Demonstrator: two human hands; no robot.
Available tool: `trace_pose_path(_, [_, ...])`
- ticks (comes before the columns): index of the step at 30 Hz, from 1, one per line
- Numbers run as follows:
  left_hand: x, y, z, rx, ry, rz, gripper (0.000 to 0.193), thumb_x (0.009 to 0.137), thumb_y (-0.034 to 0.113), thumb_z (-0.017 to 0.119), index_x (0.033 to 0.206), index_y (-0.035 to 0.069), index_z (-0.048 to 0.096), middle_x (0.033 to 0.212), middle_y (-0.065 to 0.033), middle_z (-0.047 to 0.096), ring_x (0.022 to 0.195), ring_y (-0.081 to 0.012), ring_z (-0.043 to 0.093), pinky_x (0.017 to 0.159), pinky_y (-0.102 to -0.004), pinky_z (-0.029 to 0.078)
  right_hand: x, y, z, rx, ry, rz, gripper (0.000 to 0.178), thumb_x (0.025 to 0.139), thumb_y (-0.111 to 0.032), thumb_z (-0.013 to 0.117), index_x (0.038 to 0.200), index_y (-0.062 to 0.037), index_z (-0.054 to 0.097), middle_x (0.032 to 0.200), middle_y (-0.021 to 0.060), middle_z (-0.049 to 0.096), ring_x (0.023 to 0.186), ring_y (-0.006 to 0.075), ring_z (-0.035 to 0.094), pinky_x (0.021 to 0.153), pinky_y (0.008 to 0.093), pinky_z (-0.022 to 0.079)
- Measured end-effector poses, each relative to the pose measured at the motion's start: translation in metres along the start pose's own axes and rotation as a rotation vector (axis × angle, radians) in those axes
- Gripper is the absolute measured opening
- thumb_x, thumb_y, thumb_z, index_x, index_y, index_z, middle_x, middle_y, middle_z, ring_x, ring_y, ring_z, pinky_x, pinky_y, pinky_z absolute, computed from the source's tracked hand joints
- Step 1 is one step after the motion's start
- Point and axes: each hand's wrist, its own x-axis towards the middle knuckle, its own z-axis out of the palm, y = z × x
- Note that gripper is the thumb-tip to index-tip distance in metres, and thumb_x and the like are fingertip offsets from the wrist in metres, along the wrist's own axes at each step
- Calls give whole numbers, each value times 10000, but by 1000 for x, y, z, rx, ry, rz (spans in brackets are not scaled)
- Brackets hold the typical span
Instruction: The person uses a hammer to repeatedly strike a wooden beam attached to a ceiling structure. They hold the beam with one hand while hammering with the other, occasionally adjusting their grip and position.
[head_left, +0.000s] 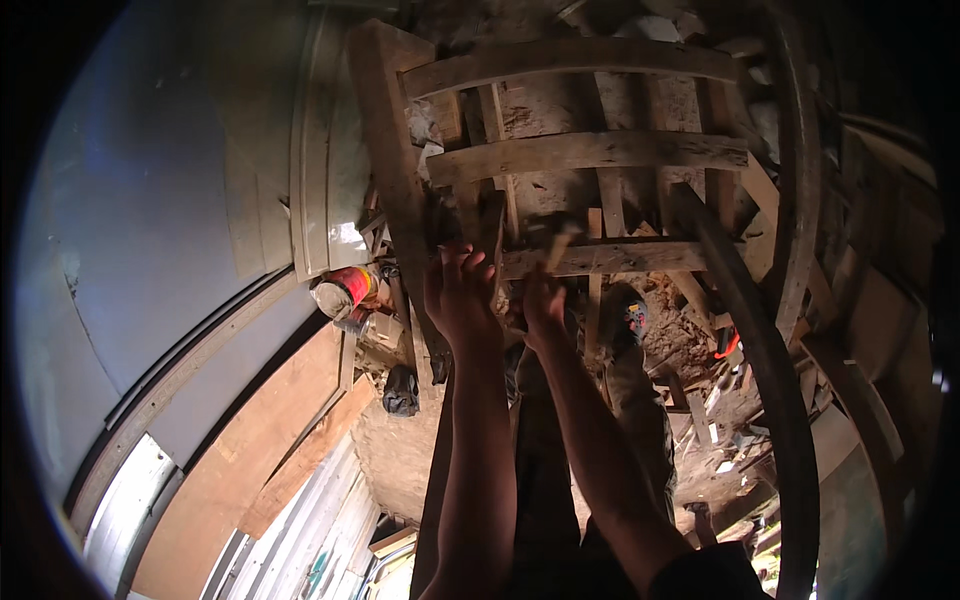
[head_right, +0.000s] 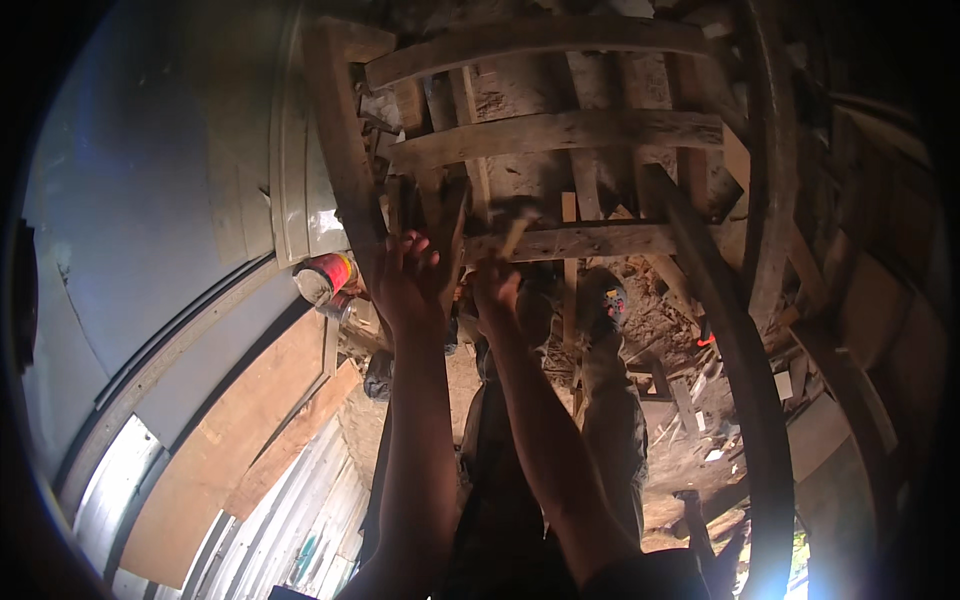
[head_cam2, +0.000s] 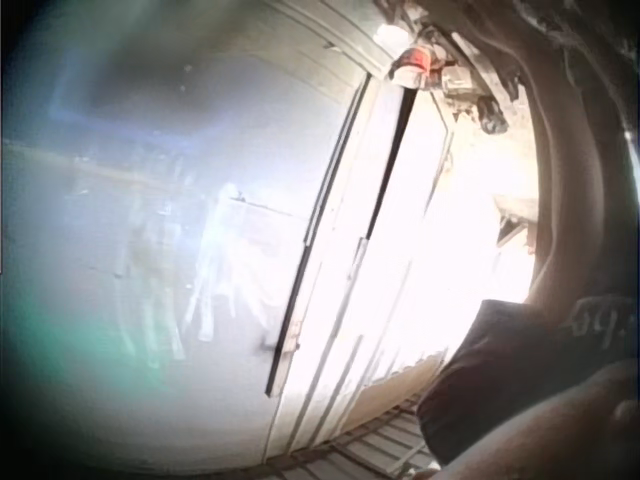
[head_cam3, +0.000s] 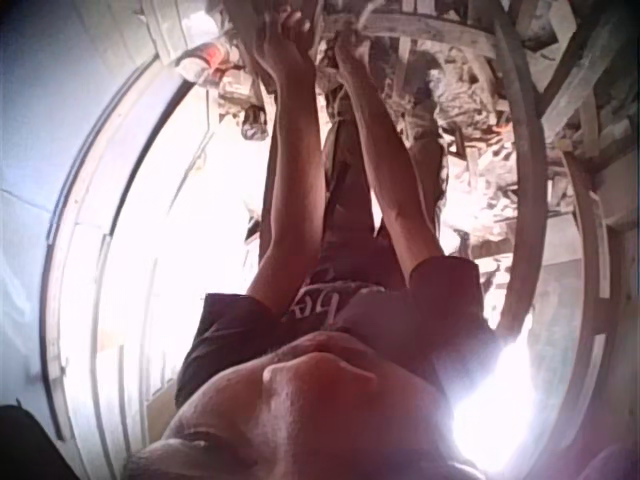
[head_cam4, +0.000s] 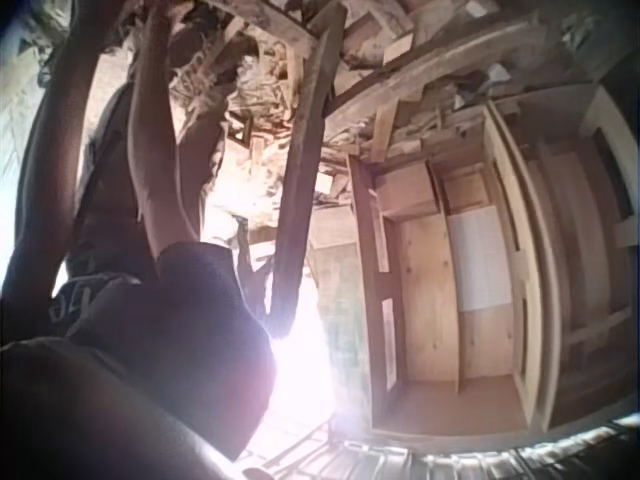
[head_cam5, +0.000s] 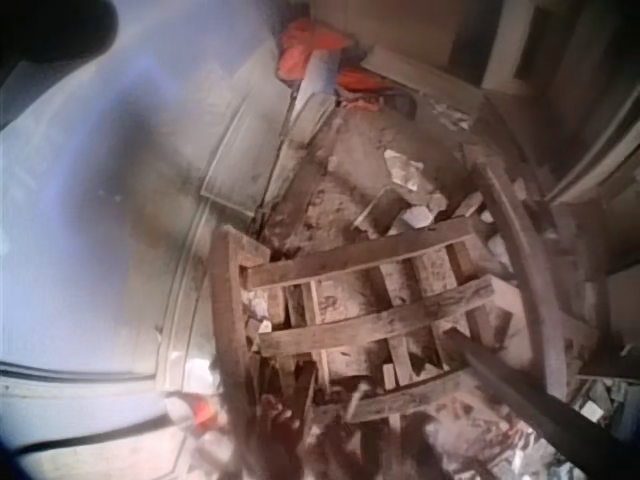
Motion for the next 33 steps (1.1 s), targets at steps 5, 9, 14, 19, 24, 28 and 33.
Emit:
trace_pose_path(5, [21,-20,-13,182,-120,235,170,981,236,560,1038,78,588,1000,-41,612,901,-150,600,764,-325,492,4,-9,-22,-184,-48,74,460,975,-525,424,804,-106,507,568,13,469,468,134,489,453,302,397])
trace_pose_path(9, [27,-11,-9,146,-93,208,124,984,207,546,1032,97,580,975,-40,631,879,-142,609,752,-325,493,12,-17,-51,-533,13,-174,285,971,-349,505,951,-69,556,749,98,568,570,188,562,504,346,460])
trace_pose_path(14, [34,10,-7,-166,-9,159,104,982,194,541,1046,112,550,979,-45,636,843,-159,622,757,-343,485,25,-37,-39,-1555,112,-1439,298,894,-137,555,1165,-15,533,1017,236,593,758,335,638,582,436,529])
trace_pose_path(19, [21,39,10,-274,73,144,136,982,207,547,1071,106,533,1006,-48,627,841,-162,620,762,-346,478,3,-117,36,-1303,-69,-1150,388,903,-155,550,1239,33,497,1006,263,599,780,413,623,616,483,527])
trace_pose_path(24, [29,69,11,4,134,416,195,990,216,515,1101,56,524,967,-95,608,867,-197,601,775,-335,464,62,-59,-4,-1847,-239,-1062,398,937,-258,499,1220,21,474,852,243,626,716,379,652,592,463,524])
trace_pose_path(28, [109,51,-11,793,94,1242,229,1010,214,456,1062,-5,498,934,-160,592,840,-281,583,799,-376,453,52,-127,25,-1697,-353,-914,539,983,-509,402,966,14,529,672,149,593,561,243,632,484,356,501])
trace_pose_path(33, [145,8,-41,729,148,1184,233,1017,199,400,1040,-21,472,986,-194,543,885,-333,541,822,-411,427,-19,-206,100,-1114,-165,-850,320,978,-293,448,1053,12,505,657,171,570,638,315,616,563,425,482])
